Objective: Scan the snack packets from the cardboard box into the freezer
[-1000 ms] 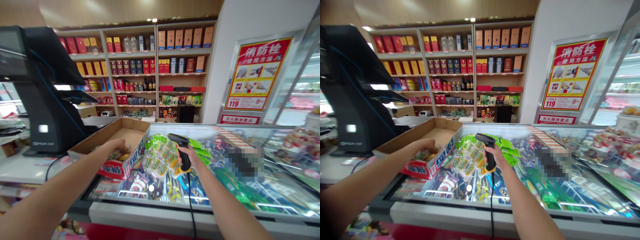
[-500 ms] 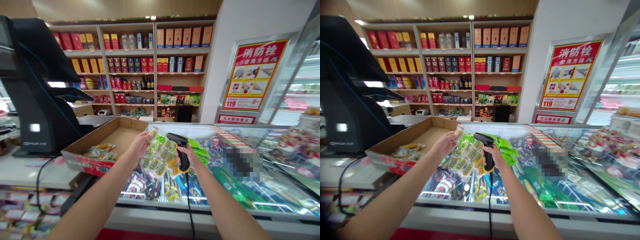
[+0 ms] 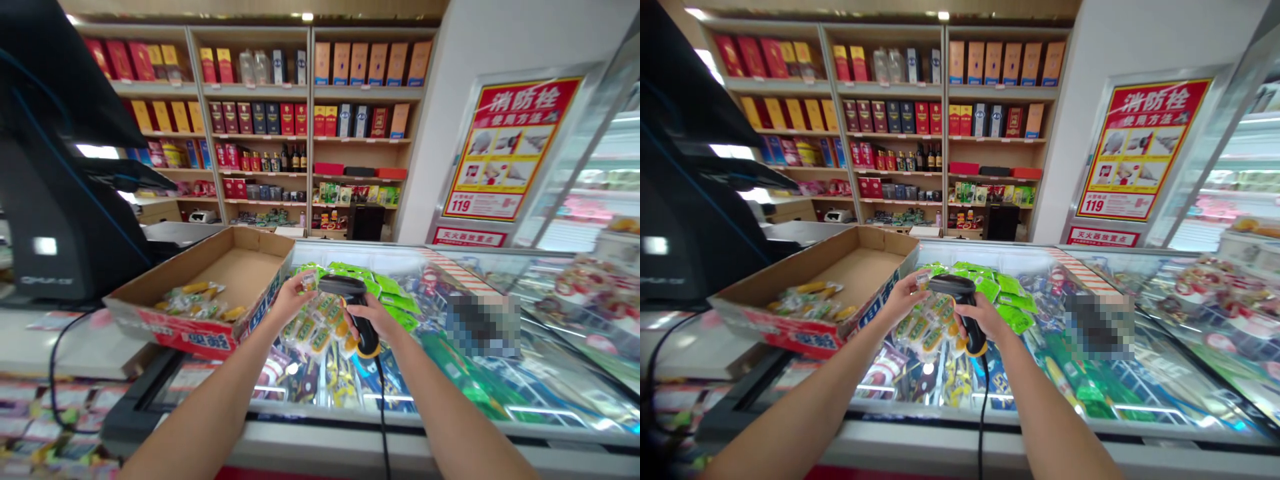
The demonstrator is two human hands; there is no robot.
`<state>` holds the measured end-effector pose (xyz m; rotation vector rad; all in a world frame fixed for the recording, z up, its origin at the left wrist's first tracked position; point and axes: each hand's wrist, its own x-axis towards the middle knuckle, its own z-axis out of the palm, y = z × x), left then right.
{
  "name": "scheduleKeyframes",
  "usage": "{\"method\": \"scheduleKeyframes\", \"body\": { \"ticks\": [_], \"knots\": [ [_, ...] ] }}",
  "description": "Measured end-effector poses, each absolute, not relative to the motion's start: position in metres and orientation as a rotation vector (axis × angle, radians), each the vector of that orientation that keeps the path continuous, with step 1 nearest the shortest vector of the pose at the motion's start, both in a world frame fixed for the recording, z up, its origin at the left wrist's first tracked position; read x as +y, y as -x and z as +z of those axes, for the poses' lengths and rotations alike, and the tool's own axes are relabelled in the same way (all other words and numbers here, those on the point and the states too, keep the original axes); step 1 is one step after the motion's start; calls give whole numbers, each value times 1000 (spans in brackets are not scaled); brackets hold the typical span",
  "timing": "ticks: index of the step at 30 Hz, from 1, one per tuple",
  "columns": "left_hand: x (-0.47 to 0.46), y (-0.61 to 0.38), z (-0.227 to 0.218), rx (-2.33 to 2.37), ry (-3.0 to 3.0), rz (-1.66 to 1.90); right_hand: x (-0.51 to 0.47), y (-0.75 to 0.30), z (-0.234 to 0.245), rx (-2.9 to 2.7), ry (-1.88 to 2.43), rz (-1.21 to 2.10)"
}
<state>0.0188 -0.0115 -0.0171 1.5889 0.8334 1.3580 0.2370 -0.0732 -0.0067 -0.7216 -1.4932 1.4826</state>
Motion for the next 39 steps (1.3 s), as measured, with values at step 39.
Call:
{"method": "scheduleKeyframes", "body": {
  "ticks": [39],
  "knots": [
    [-2, -5, -32, 1449, -2031, 1449, -61, -247, -8, -1042, 675, 1399]
  ]
}}
